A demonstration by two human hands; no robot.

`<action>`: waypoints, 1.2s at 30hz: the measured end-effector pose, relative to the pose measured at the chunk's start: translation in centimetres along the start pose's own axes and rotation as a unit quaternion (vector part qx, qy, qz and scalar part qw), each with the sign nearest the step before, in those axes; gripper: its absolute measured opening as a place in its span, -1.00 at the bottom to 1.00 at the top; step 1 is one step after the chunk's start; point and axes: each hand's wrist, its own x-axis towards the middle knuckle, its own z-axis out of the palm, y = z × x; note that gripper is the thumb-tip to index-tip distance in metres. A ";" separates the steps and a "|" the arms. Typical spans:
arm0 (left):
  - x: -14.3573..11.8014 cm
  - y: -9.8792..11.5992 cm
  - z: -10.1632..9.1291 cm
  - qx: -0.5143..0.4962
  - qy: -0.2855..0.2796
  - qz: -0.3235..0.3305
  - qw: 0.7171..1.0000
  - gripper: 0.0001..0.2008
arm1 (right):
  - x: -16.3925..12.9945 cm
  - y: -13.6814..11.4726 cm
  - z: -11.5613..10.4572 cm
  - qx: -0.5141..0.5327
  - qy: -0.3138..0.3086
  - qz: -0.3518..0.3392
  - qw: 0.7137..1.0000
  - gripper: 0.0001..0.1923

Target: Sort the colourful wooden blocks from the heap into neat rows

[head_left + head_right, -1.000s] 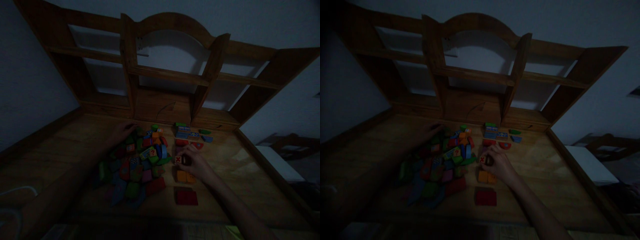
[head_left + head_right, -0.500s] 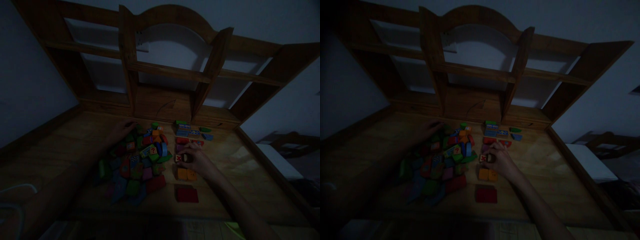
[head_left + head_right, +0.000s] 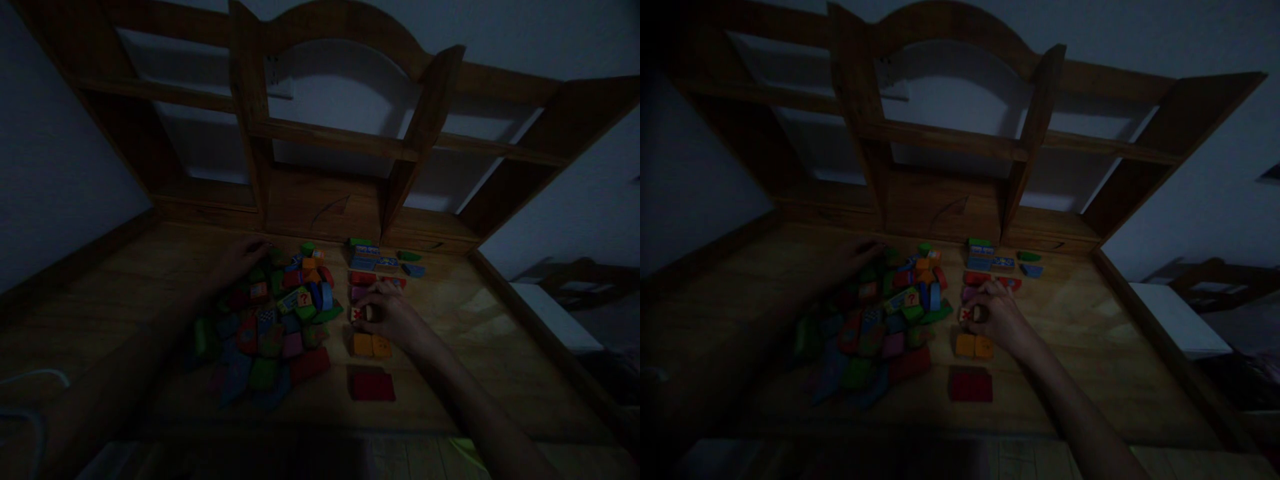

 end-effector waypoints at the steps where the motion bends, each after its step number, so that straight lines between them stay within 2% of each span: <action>1: 0.0 0.1 0.0 0.006 0.002 0.000 1.000 -0.57 | 0.0 -0.1 0.0 0.001 -0.003 0.003 1.000 -0.71; 10: 0.1 0.3 -0.1 -0.001 0.009 0.011 1.000 -0.59 | 0.2 -0.1 -0.3 0.016 -0.011 -0.008 1.000 -0.68; 14: 0.1 0.2 0.0 -0.009 0.005 0.015 1.000 -0.60 | 0.1 -0.7 -1.2 0.097 -0.013 0.000 0.995 -0.67; 17: 0.2 0.2 -0.2 -0.005 0.018 0.028 0.999 -0.62 | 0.1 -1.6 -2.2 0.154 0.020 0.010 0.988 -0.75; 21: -0.5 2.0 -0.9 0.022 0.034 0.130 0.991 -0.68 | 0.3 -2.3 -3.0 0.145 0.112 0.025 0.983 -0.88; 23: -1.5 3.8 -1.0 0.035 0.002 0.189 0.981 -0.70 | 0.4 -2.1 -2.9 0.136 0.150 0.029 0.979 -0.89; 26: -3.3 6.2 -0.4 0.053 -0.105 0.267 0.956 -0.73 | 0.5 -1.4 -2.7 0.132 0.177 0.041 0.974 -0.85; 29: -4.5 7.4 0.6 0.074 -0.160 0.327 0.928 -0.77 | 0.6 -0.9 -2.5 0.128 0.194 0.056 0.971 -0.81; 31: -4.8 7.5 1.1 0.088 -0.170 0.341 0.920 -0.80 | 0.7 -0.7 -2.4 0.126 0.202 0.062 0.969 -0.79; 36: -4.8 7.7 1.3 0.115 -0.182 0.320 0.923 -0.84 | 0.8 -0.2 -2.1 0.127 0.206 0.077 0.967 -0.74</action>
